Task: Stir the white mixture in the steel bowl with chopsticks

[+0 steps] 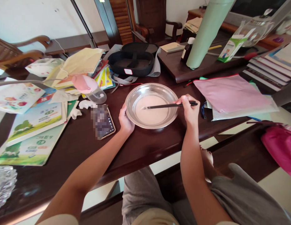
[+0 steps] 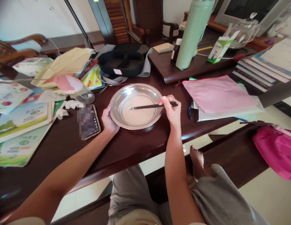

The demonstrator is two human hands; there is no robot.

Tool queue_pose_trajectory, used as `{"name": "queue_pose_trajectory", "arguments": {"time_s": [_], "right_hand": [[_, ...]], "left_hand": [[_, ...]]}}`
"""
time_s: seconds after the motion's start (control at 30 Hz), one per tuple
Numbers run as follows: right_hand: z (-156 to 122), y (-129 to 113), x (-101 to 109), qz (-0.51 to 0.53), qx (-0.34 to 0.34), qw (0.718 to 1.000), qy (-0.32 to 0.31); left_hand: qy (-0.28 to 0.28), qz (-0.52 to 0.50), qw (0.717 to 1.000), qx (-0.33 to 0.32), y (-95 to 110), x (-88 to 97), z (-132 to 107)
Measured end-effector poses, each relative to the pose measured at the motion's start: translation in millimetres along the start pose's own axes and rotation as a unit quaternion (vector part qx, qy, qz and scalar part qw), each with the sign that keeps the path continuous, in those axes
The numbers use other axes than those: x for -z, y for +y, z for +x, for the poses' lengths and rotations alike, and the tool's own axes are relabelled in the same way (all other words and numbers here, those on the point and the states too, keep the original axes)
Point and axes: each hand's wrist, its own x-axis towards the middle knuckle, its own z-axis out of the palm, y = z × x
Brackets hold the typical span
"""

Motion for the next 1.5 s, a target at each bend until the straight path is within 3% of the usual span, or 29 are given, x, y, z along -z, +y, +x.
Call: {"name": "queue_pose_trajectory", "arguments": {"time_s": [0.17, 0.23, 0.33, 0.4, 0.47, 0.57, 0.63, 0.8, 0.87, 1.07, 1.13, 1.23, 1.3, 1.37, 1.5], "right_hand": [[3.6, 9.0, 5.5, 0.021, 0.021, 0.989, 0.148], [3.2, 8.4, 5.8, 0.052, 0.019, 0.990, 0.129], [0.9, 3.0, 2.4, 0.049, 0.006, 0.998, 0.032], [0.4, 1.0, 0.4, 0.022, 0.000, 1.000, 0.003], [1.4, 2.6, 0.6, -0.004, 0.006, 0.999, 0.031], [3.7, 8.3, 4.0, 0.015, 0.029, 0.991, 0.127], [4.0, 9.4, 5.4, 0.048, 0.034, 0.988, 0.142], [0.7, 1.9, 0.8, 0.034, 0.004, 0.999, 0.005], [0.5, 1.7, -0.2, 0.008, 0.006, 1.000, -0.005], [3.2, 10.4, 4.8, 0.044, 0.064, 0.981, 0.177], [2.4, 8.4, 4.1, 0.062, 0.056, 0.985, 0.148], [0.5, 2.2, 0.6, 0.040, 0.023, 0.998, 0.041], [0.1, 0.7, -1.1, 0.015, 0.014, 1.000, 0.002], [1.0, 3.0, -0.5, -0.011, 0.023, 0.999, 0.031], [3.8, 10.7, 3.8, 0.004, 0.052, 0.980, 0.194]], "left_hand": [[-0.003, -0.007, 1.000, -0.004, 0.4, -0.9, -0.5], [0.000, -0.007, 1.000, -0.004, 0.4, -1.2, -0.7], [-0.002, -0.009, 1.000, -0.004, 0.1, -0.9, -0.3], [-0.006, -0.013, 1.000, -0.004, 0.0, -0.4, 0.1], [-0.008, -0.012, 1.000, -0.002, 0.1, -0.2, 0.1], [-0.008, -0.010, 1.000, -0.001, 0.7, -1.0, -0.5], [-0.004, -0.011, 1.000, 0.000, 1.1, -1.7, -0.9], [0.008, -0.006, 1.000, 0.007, 1.1, -1.4, -0.4], [0.011, -0.007, 1.000, 0.008, 0.6, -0.7, 0.2], [0.009, -0.013, 1.000, -0.001, 0.1, -1.2, 0.4], [0.004, -0.015, 1.000, -0.005, 0.2, -1.4, 0.2], [-0.002, -0.013, 1.000, -0.005, -0.1, -0.7, 0.2], [-0.003, -0.009, 1.000, -0.001, -0.7, 0.3, 0.6], [-0.003, -0.008, 1.000, 0.002, -1.3, 1.2, 1.1], [0.000, -0.007, 1.000, -0.003, -1.9, 1.1, 1.0]]}}
